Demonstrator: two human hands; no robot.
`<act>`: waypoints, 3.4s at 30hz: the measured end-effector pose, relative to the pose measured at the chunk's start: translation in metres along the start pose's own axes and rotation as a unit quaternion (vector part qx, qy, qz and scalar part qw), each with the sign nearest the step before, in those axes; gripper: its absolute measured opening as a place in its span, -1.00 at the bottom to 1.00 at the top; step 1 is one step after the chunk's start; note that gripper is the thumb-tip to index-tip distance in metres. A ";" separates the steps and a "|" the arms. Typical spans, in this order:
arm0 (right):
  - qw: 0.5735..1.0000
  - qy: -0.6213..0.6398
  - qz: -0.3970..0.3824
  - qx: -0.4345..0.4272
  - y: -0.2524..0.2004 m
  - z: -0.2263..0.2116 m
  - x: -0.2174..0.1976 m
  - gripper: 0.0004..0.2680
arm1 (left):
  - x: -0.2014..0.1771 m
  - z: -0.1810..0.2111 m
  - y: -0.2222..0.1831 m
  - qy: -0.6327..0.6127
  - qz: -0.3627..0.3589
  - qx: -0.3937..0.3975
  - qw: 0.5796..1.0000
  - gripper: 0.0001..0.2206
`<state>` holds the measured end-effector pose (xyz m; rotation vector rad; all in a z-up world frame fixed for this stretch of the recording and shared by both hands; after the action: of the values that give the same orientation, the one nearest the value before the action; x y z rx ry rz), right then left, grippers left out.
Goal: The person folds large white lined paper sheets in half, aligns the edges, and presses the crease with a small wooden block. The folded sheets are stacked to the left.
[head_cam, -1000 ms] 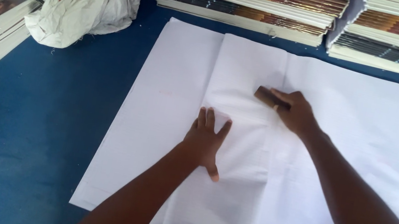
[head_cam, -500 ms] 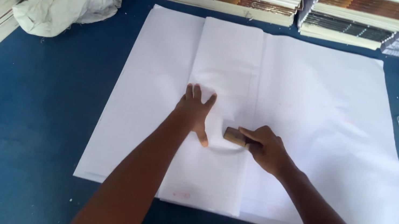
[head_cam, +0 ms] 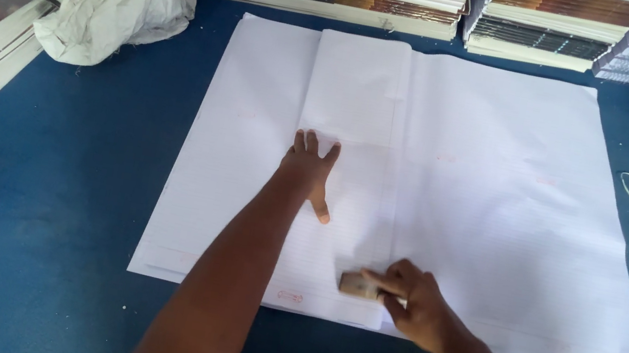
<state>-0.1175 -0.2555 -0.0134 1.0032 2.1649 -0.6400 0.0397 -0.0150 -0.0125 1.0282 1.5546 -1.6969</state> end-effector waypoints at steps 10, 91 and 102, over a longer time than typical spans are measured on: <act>0.993 -0.020 -0.115 -0.014 -0.051 -0.036 0.001 -0.60 | 0.002 0.000 -0.009 0.009 0.001 -0.003 1.000 0.41; 0.845 0.096 0.381 -0.363 0.103 -0.215 -0.314 -0.79 | -0.254 -0.079 -0.186 -0.528 0.598 0.322 0.510 -0.72; 0.858 0.170 0.366 -0.319 0.106 -0.208 -0.316 -0.71 | -0.256 -0.073 -0.194 -0.453 0.676 0.246 0.527 -0.71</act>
<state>0.0472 -0.2057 0.3397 1.4693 1.8174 0.6196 0.0163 0.0643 0.3066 0.8391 -0.5418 -0.9814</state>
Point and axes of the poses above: each hand's wrist, its own y-axis towards the middle knuckle, its own x-axis out of the palm, z = x × y, the point moved 4 cm from there along y, towards the middle knuckle
